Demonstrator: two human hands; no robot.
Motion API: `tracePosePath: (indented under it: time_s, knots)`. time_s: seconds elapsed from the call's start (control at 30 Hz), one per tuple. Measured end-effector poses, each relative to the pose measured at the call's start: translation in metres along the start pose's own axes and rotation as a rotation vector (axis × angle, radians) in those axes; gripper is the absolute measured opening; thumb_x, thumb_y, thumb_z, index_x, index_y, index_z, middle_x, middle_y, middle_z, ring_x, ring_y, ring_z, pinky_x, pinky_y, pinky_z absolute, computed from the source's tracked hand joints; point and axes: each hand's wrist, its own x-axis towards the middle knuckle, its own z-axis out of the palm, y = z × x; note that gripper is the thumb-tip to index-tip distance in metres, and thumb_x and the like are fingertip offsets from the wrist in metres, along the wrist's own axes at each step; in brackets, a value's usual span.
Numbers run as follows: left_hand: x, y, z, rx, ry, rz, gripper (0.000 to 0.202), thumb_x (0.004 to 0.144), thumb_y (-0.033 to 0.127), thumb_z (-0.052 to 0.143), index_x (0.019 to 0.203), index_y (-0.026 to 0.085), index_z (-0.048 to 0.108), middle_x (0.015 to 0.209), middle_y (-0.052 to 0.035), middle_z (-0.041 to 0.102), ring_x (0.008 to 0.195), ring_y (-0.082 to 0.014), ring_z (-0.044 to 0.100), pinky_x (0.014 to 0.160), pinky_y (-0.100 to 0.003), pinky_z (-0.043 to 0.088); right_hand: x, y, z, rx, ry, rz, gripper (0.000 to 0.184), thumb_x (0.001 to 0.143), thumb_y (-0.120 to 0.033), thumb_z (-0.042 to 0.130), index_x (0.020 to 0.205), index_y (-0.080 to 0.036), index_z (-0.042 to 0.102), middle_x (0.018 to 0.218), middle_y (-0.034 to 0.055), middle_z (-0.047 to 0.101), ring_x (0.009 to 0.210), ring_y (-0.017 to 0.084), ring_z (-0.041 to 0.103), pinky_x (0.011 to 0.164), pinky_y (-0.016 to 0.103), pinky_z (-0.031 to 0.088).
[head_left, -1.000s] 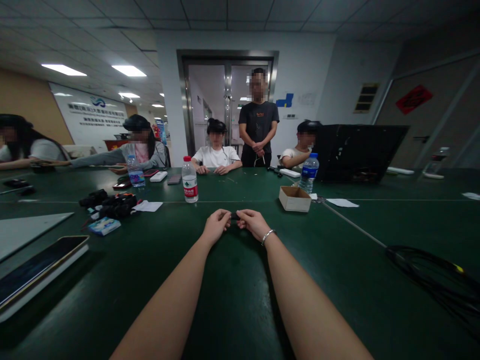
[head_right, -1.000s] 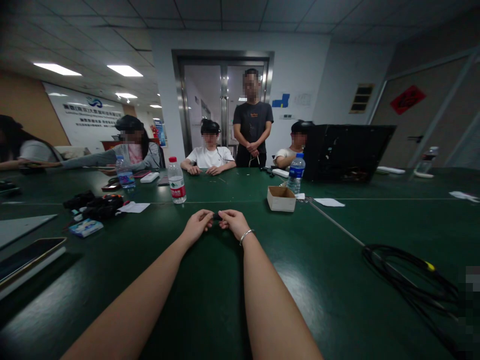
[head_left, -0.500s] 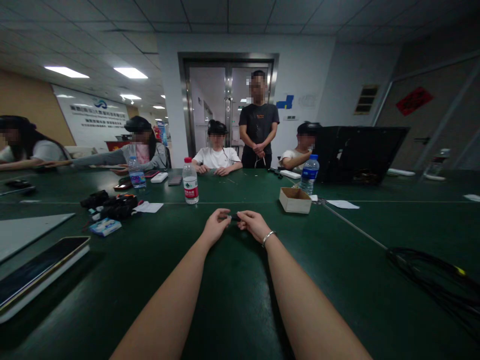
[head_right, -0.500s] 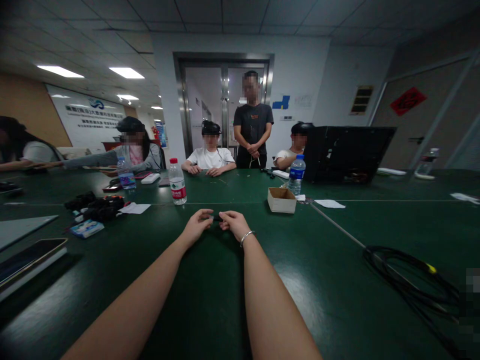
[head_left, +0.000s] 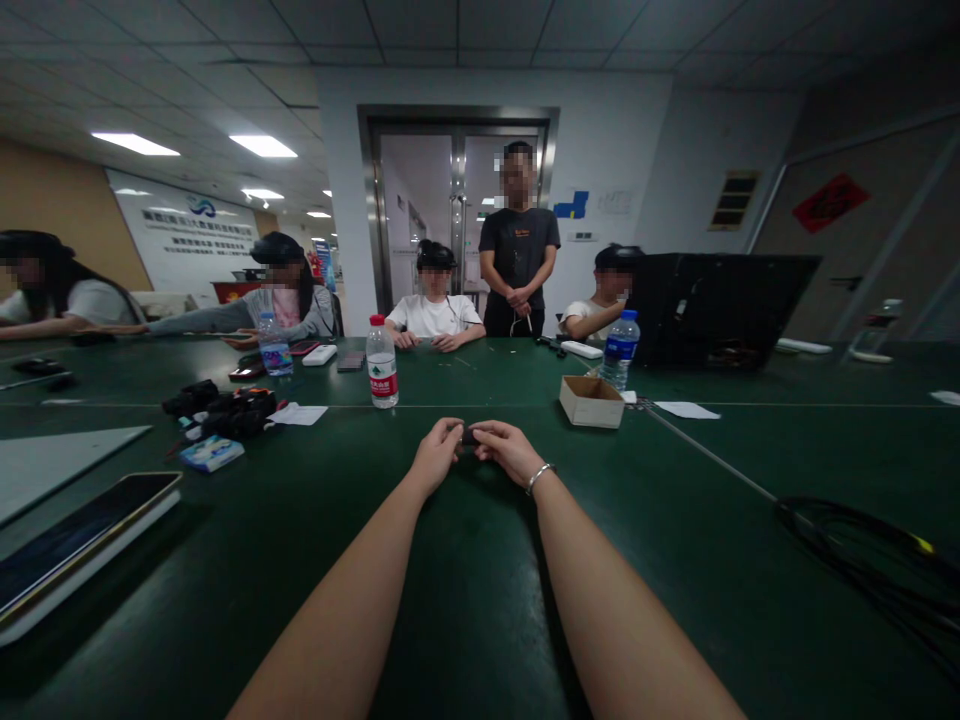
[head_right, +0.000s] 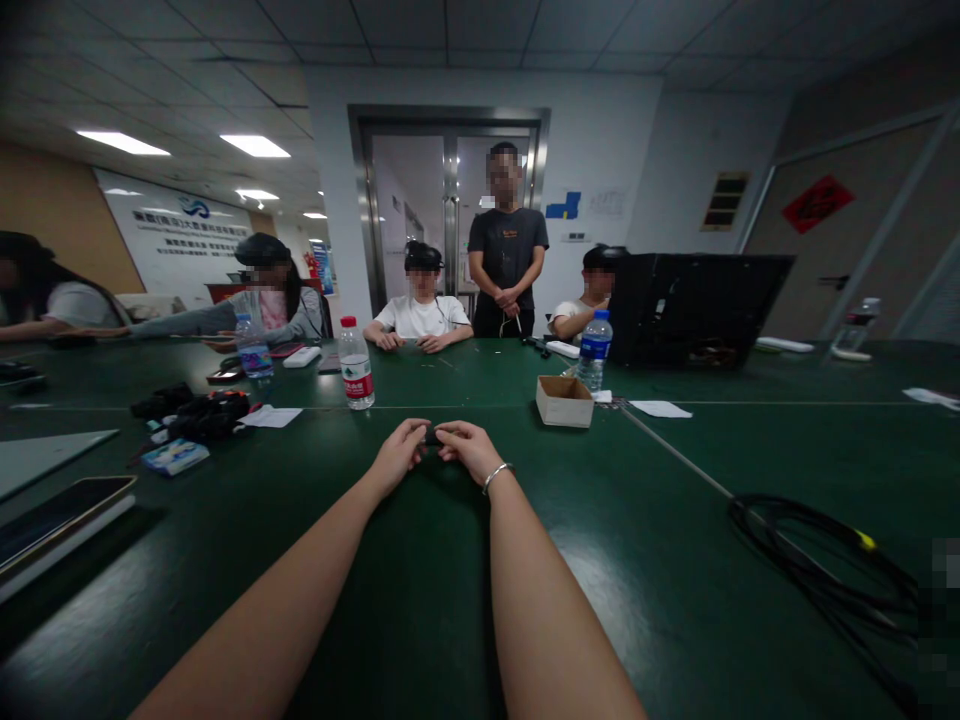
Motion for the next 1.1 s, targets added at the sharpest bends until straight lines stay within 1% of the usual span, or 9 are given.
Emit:
tracePosePath:
  time_s: [0.1, 0.23, 0.33, 0.43, 0.6, 0.7, 0.83, 0.97, 1.1]
  knots:
    - [0.002, -0.002, -0.001, 0.003, 0.013, -0.014, 0.030, 0.078, 0.033, 0.047, 0.104, 0.018, 0.055, 0.064, 0.0015, 0.052, 0.049, -0.0077, 0.045, 0.045, -0.017, 0.033, -0.001, -0.001, 0.000, -0.004, -0.003, 0.007, 0.034, 0.060, -0.027, 0.078, 0.088, -0.011, 0.065, 0.068, 0.0025, 0.062, 0.055, 0.009, 0.057, 0.051, 0.017, 0.048]
    - [0.001, -0.002, 0.000, 0.021, 0.008, -0.023, 0.031, 0.081, 0.038, 0.041, 0.100, 0.018, 0.056, 0.060, 0.0017, 0.051, 0.047, -0.0083, 0.044, 0.045, -0.018, 0.033, -0.001, -0.001, -0.001, -0.005, -0.003, 0.014, 0.032, 0.062, -0.024, 0.077, 0.089, -0.012, 0.065, 0.068, 0.0028, 0.062, 0.056, 0.009, 0.057, 0.053, 0.017, 0.048]
    - [0.000, -0.001, 0.000, 0.036, 0.015, -0.013, 0.031, 0.077, 0.031, 0.047, 0.106, 0.020, 0.053, 0.064, 0.0024, 0.051, 0.048, -0.0081, 0.045, 0.045, -0.018, 0.033, -0.001, -0.001, -0.001, -0.002, 0.002, 0.026, 0.030, 0.063, -0.023, 0.076, 0.089, -0.012, 0.065, 0.070, 0.0028, 0.062, 0.058, 0.009, 0.058, 0.053, 0.017, 0.048]
    - [0.000, 0.000, 0.001, 0.028, -0.001, -0.025, 0.030, 0.080, 0.033, 0.041, 0.103, 0.019, 0.055, 0.058, 0.0025, 0.048, 0.047, -0.0090, 0.044, 0.044, -0.018, 0.032, -0.001, -0.001, -0.001, 0.000, -0.014, 0.023, 0.029, 0.062, -0.022, 0.076, 0.088, -0.013, 0.066, 0.072, 0.0028, 0.062, 0.058, 0.009, 0.058, 0.052, 0.017, 0.048]
    - [0.000, 0.001, 0.002, 0.017, 0.014, -0.015, 0.030, 0.078, 0.027, 0.043, 0.106, 0.020, 0.053, 0.065, 0.0020, 0.051, 0.048, -0.0083, 0.044, 0.046, -0.018, 0.033, -0.001, 0.000, -0.001, 0.006, -0.010, 0.013, 0.029, 0.062, -0.023, 0.076, 0.087, -0.013, 0.066, 0.073, 0.0030, 0.062, 0.057, 0.009, 0.057, 0.052, 0.017, 0.048]
    - [-0.001, 0.003, 0.001, 0.020, 0.002, -0.031, 0.030, 0.081, 0.033, 0.040, 0.103, 0.018, 0.054, 0.061, 0.0017, 0.050, 0.048, -0.0090, 0.044, 0.045, -0.019, 0.033, -0.001, -0.001, -0.001, 0.001, -0.004, 0.020, 0.030, 0.062, -0.023, 0.076, 0.088, -0.012, 0.066, 0.074, 0.0036, 0.062, 0.058, 0.009, 0.058, 0.052, 0.017, 0.048]
    - [-0.002, 0.004, 0.001, 0.055, 0.035, -0.003, 0.031, 0.077, 0.030, 0.048, 0.106, 0.019, 0.053, 0.068, 0.0010, 0.052, 0.050, -0.0085, 0.046, 0.047, -0.019, 0.035, -0.001, -0.002, -0.001, 0.003, 0.004, 0.030, 0.030, 0.062, -0.022, 0.076, 0.088, -0.012, 0.065, 0.073, 0.0036, 0.062, 0.058, 0.009, 0.058, 0.052, 0.017, 0.048]
    - [-0.003, 0.007, 0.000, 0.044, 0.024, -0.026, 0.030, 0.079, 0.035, 0.045, 0.101, 0.018, 0.055, 0.061, 0.0016, 0.050, 0.049, -0.0092, 0.045, 0.047, -0.019, 0.034, -0.002, -0.003, -0.001, 0.010, -0.010, 0.029, 0.030, 0.062, -0.022, 0.076, 0.088, -0.012, 0.065, 0.073, 0.0035, 0.062, 0.058, 0.009, 0.057, 0.053, 0.017, 0.048]
    - [-0.004, 0.008, 0.000, 0.057, 0.033, 0.009, 0.032, 0.076, 0.030, 0.050, 0.106, 0.019, 0.053, 0.065, 0.0017, 0.052, 0.050, -0.0088, 0.047, 0.048, -0.019, 0.036, -0.002, -0.003, -0.001, 0.011, -0.002, 0.030, 0.028, 0.063, -0.021, 0.076, 0.088, -0.012, 0.065, 0.072, 0.0034, 0.062, 0.058, 0.009, 0.057, 0.053, 0.018, 0.048]
